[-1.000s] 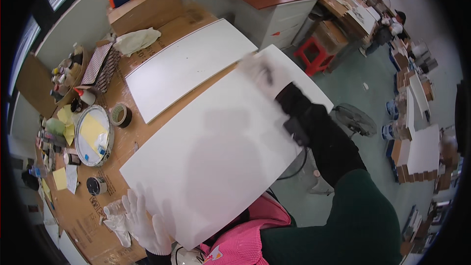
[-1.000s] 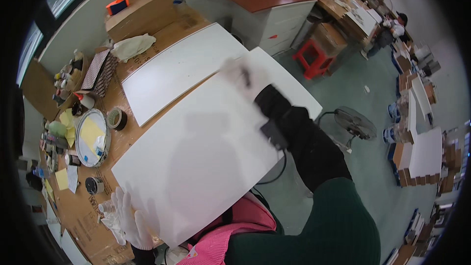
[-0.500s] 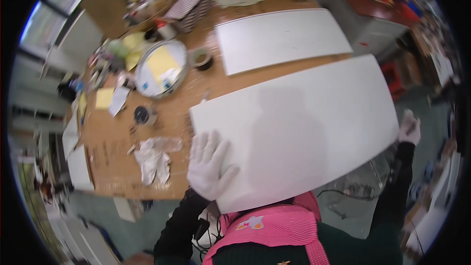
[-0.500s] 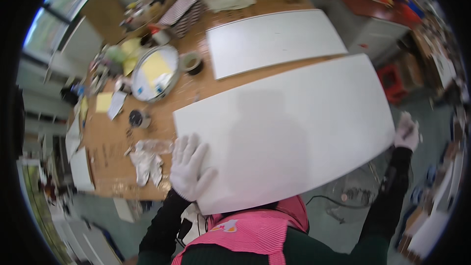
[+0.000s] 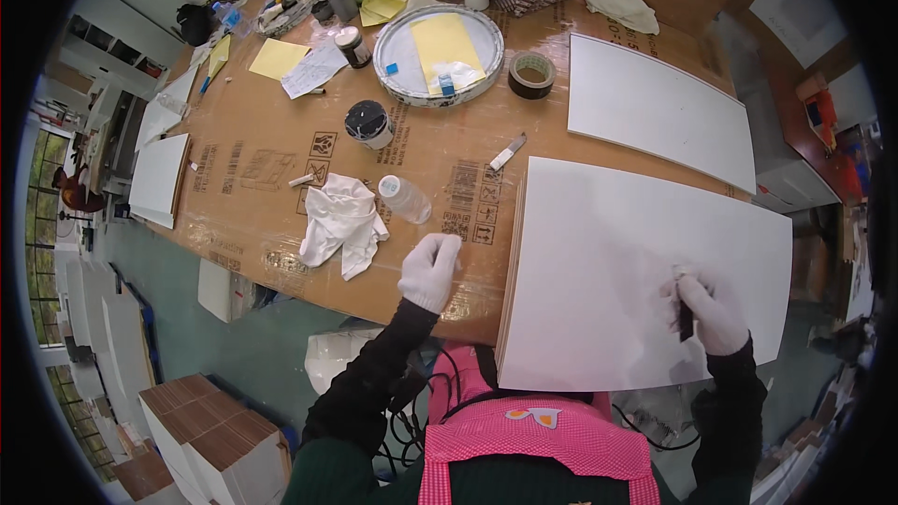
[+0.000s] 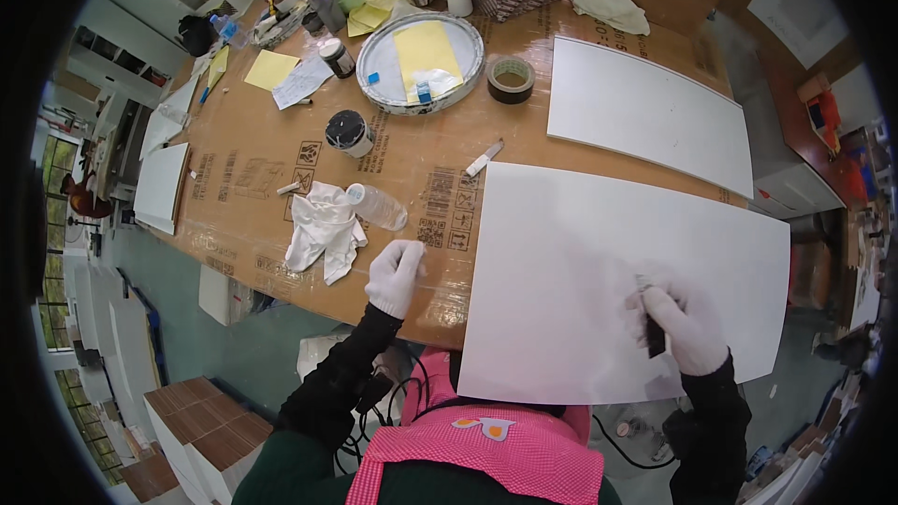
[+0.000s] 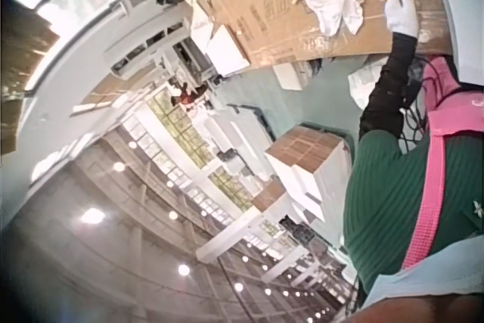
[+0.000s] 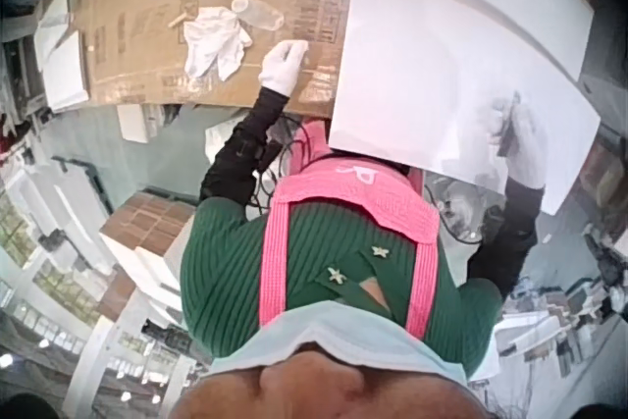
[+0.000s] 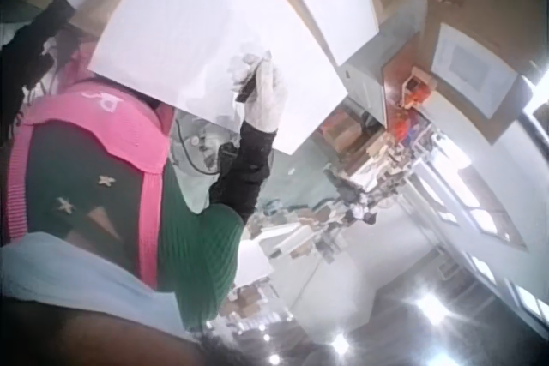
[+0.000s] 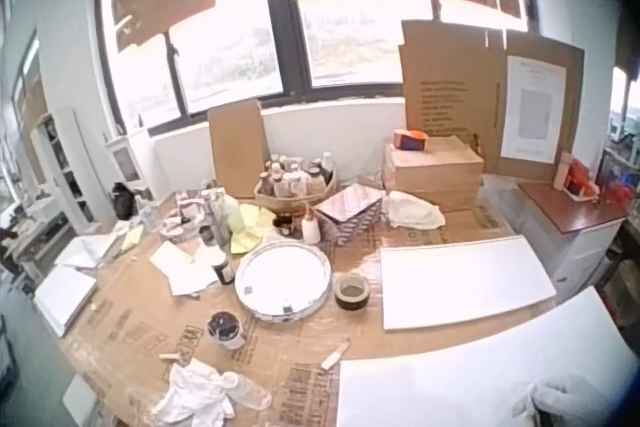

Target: Inspecting and cleaning white furniture panels using a scraper and a cleaning block.

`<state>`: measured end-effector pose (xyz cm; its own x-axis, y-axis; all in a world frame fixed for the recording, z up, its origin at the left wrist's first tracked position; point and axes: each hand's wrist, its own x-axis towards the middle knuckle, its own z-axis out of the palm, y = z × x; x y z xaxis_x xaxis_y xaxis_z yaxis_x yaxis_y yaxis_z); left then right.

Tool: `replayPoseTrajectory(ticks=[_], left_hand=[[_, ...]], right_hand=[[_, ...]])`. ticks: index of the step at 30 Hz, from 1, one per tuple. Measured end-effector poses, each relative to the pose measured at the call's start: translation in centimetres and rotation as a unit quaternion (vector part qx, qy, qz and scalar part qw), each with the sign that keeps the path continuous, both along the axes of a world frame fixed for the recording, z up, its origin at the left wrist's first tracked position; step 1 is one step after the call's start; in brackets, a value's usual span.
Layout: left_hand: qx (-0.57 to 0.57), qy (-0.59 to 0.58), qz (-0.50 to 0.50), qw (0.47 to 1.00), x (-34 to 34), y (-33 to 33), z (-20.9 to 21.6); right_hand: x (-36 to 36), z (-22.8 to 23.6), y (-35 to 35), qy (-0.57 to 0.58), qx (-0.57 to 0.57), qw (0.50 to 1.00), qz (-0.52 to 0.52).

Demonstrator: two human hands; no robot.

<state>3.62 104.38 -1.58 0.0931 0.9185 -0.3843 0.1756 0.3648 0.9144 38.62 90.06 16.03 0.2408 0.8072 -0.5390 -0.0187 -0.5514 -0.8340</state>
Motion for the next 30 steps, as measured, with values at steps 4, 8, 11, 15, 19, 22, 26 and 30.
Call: replayPoseTrajectory(ticks=[4,8,11,15,19,22,26,30], left_hand=[[0.164,-0.028,0.118,0.979,8.7,6.3,-0.9],[0.184,0.044,0.322,0.927,14.2,17.4,-1.2],[0.238,0.288,0.363,0.854,12.8,23.7,-4.5],[0.069,0.421,0.213,0.879,11.9,26.9,-4.6],[0.136,0.397,0.188,0.888,10.5,27.2,-5.9],[0.218,0.303,0.242,0.896,10.4,26.7,-4.6],[0.171,-0.26,0.12,0.943,12.0,21.1,2.0],[0.164,-0.328,-0.004,0.93,10.7,13.3,9.0]], right_hand=[[-4.4,-0.5,4.1,-0.034,-0.071,0.995,0.061],[-6.8,-3.8,6.5,-0.071,0.041,0.995,0.057],[-6.3,-4.3,6.8,-0.082,0.085,0.992,0.049],[-5.6,-4.9,6.2,-0.053,0.09,0.994,0.016],[-5.9,-4.7,6.3,-0.048,0.078,0.996,0.01],[-6.0,-3.9,7.0,-0.147,0.081,0.982,0.091],[-6.5,-1.8,7.4,-0.357,0.144,0.865,0.322],[-5.6,-0.7,7.1,-0.378,0.104,0.781,0.486]])
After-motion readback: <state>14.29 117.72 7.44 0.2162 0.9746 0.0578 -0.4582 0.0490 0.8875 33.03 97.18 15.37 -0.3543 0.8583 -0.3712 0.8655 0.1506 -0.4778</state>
